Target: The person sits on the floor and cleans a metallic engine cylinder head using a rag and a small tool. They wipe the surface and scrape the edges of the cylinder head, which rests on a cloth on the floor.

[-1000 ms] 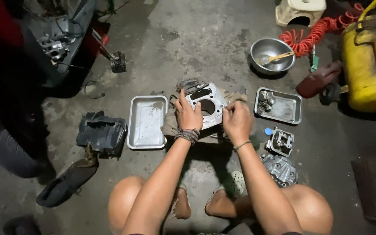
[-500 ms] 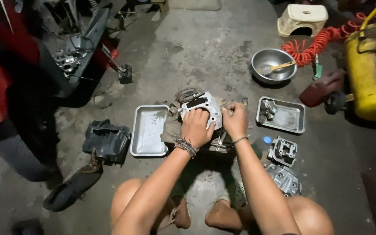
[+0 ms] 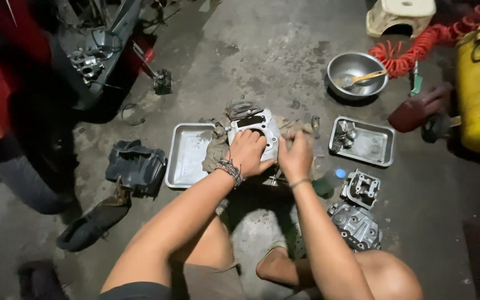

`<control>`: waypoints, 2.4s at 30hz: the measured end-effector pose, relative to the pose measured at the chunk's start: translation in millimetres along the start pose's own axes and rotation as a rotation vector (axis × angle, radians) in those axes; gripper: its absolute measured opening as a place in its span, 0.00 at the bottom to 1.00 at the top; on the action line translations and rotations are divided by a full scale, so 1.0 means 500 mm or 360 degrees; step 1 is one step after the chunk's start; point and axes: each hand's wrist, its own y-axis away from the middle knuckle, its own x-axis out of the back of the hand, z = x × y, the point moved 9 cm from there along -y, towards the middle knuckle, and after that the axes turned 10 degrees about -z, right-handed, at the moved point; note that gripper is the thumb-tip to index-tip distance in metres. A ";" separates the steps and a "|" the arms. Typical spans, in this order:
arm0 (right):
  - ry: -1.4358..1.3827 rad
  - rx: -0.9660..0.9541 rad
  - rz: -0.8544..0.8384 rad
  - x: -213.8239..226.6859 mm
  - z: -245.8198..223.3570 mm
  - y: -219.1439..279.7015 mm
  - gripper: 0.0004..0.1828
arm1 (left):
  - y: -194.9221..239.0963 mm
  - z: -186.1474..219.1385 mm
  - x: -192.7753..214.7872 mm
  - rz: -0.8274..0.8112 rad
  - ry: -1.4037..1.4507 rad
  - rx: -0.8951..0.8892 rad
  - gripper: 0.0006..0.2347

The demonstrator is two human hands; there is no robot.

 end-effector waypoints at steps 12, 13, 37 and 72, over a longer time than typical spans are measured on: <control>-0.0135 -0.0209 -0.0069 -0.001 0.001 -0.016 0.11 | -0.015 0.013 0.010 -0.0203 -0.0061 0.0102 0.18; -0.0132 -0.0225 -0.0055 0.008 0.002 0.004 0.11 | -0.017 0.027 0.014 -0.0206 -0.0053 0.0083 0.18; 0.0036 -0.0139 -0.0045 -0.040 0.034 -0.053 0.19 | -0.005 0.004 0.016 -0.0252 0.0050 -0.0042 0.22; 0.0212 -0.0387 -0.0240 -0.049 0.025 -0.079 0.18 | -0.009 -0.024 -0.040 -0.0262 0.0211 0.0138 0.20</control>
